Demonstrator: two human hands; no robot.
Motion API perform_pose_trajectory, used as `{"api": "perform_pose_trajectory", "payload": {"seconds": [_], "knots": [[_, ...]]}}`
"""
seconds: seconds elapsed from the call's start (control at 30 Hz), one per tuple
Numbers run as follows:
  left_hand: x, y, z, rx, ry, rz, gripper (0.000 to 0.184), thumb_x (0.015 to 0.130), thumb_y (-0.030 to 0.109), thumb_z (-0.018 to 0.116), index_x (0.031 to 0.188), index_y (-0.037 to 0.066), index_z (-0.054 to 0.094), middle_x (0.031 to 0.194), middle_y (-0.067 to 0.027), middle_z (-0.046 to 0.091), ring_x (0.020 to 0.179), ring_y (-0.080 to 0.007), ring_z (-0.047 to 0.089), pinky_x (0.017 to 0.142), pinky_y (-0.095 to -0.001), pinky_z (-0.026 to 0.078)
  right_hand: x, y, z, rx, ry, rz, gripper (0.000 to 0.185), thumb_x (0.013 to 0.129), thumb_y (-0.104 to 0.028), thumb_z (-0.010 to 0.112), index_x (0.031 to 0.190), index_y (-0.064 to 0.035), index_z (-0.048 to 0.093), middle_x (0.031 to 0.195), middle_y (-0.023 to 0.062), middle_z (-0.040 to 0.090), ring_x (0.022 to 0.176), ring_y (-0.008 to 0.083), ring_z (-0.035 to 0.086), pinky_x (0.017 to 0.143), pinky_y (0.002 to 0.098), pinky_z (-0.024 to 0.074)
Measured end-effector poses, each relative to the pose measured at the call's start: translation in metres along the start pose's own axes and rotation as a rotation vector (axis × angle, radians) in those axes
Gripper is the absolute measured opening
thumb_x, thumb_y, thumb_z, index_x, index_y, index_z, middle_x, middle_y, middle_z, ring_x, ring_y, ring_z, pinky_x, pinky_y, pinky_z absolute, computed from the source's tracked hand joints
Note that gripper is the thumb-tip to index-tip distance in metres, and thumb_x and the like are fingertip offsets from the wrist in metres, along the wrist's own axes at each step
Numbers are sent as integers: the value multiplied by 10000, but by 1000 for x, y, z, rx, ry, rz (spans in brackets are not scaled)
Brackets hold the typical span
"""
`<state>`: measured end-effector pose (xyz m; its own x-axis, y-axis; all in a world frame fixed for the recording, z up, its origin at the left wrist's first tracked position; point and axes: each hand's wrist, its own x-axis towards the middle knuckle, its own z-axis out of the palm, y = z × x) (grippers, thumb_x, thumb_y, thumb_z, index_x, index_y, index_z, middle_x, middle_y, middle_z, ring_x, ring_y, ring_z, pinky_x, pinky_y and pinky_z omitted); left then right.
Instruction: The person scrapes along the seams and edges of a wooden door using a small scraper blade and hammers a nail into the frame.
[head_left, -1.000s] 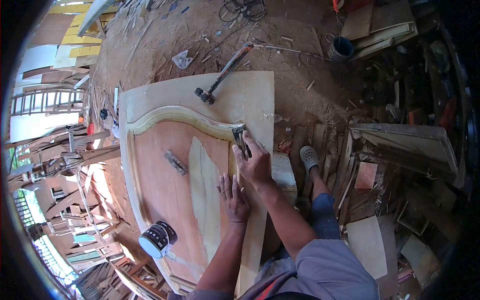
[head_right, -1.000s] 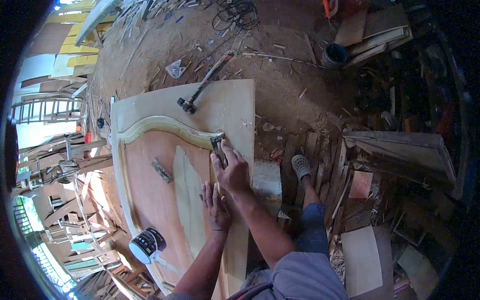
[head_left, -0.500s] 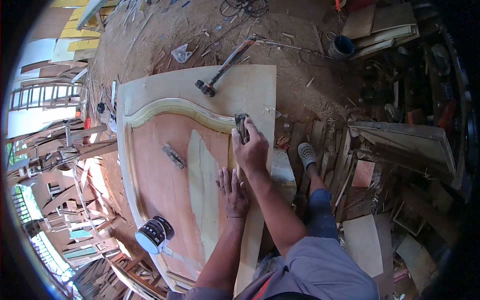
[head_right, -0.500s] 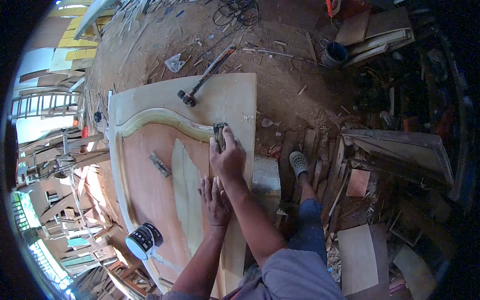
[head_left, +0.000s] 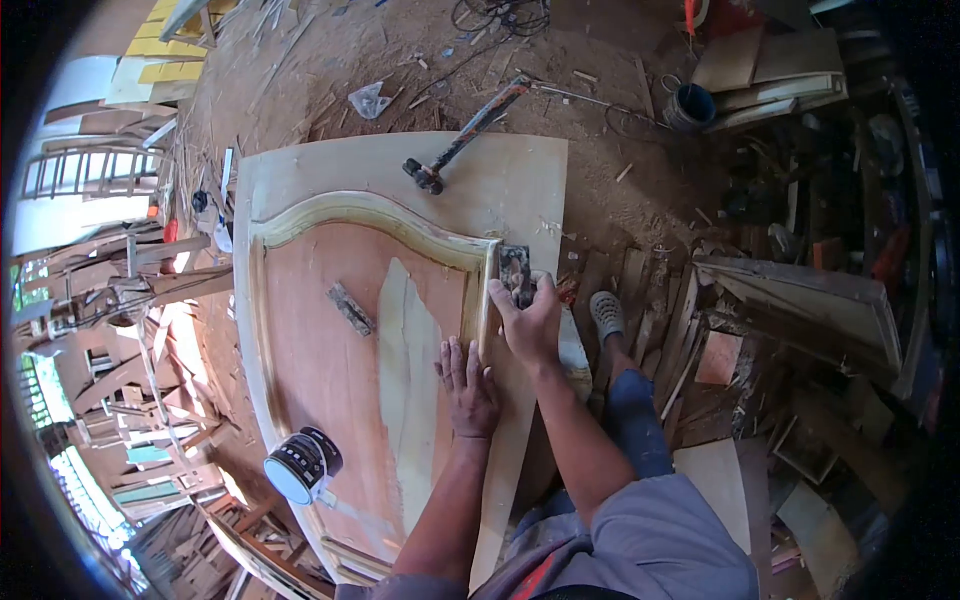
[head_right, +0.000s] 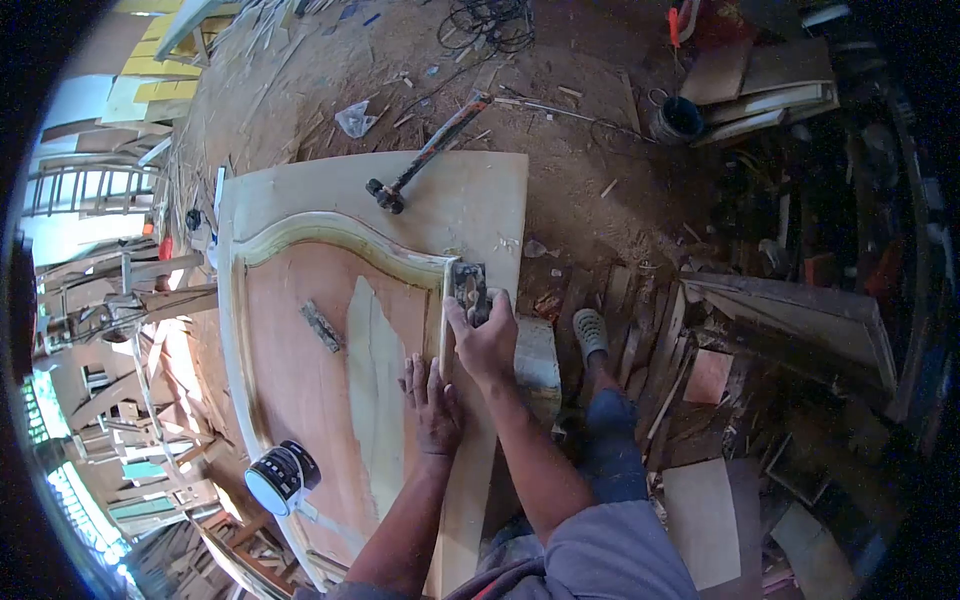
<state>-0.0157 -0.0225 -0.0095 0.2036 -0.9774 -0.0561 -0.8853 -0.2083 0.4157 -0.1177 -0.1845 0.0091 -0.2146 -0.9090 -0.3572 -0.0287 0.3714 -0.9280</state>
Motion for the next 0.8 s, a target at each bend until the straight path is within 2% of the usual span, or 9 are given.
{"api": "perform_pose_trajectory", "payload": {"seconds": [0.2,0.23,0.37,0.47,0.5,0.57,0.67,0.7,0.8], "knots": [[3,5,-9,10,-38,-15,570,1126,215,529,1669,59,449,1771,-273,335,1672,-492,242,1367,-657,115,-7,22,-9,81,-9,-124,520,982,-193,872,1365,15,588,928,13,692,708,77,633,571,275,536],[4,7,-10,0,-47,-12,585,1122,208,528,1678,54,435,1775,-276,327,1676,-491,233,1367,-658,108,-11,-1,-20,235,-36,55,542,1002,-161,847,1420,13,549,966,6,679,695,55,598,562,247,517],[21,7,-5,3,-75,55,663,1084,158,533,1717,39,374,1802,-239,308,1694,-473,199,1369,-660,83,2,22,-47,287,61,71,629,977,-164,877,1465,27,529,1145,51,687,983,109,654,887,290,562],[89,37,-10,186,-191,143,724,1046,132,545,1737,47,347,1823,-177,302,1705,-435,196,1367,-667,75,14,15,-54,209,34,-44,675,974,-185,885,1488,45,513,1227,85,674,1070,154,668,962,327,564],[116,49,-13,158,-155,155,710,1041,124,547,1724,47,372,1813,-167,327,1703,-423,212,1370,-658,82,19,22,-54,127,23,-94,763,945,-191,907,1529,69,492,1317,153,675,1164,237,692,1042,381,560],[161,68,-21,103,-89,183,684,1030,109,552,1699,48,421,1794,-147,378,1699,-399,245,1376,-640,95,23,16,-50,-22,12,-191,788,931,-186,908,1549,71,490,1357,198,680,1214,290,698,1070,406,555],[179,71,-40,-96,21,247,644,993,88,628,1627,42,520,1697,-174,510,1642,-385,376,1372,-597,181,20,3,-45,-228,-38,-313,812,929,-192,889,1581,72,483,1420,260,670,1294,367,689,1106,445,547],[171,77,-47,-224,160,208,480,1019,62,673,1496,32,639,1501,-201,670,1456,-395,592,1260,-521,418,17,0,-41,-290,-57,-349,817,931,-196,880,1592,72,480,1442,279,664,1321,392,682,1117,458,544],[122,72,-47,-532,53,-126,364,1066,71,666,1423,4,686,1323,-209,741,1276,-335,710,1095,-439,551,-1,-3,-25,-229,-129,-302,800,963,-237,845,1610,62,481,1474,293,651,1348,425,668,1131,482,536]]}}
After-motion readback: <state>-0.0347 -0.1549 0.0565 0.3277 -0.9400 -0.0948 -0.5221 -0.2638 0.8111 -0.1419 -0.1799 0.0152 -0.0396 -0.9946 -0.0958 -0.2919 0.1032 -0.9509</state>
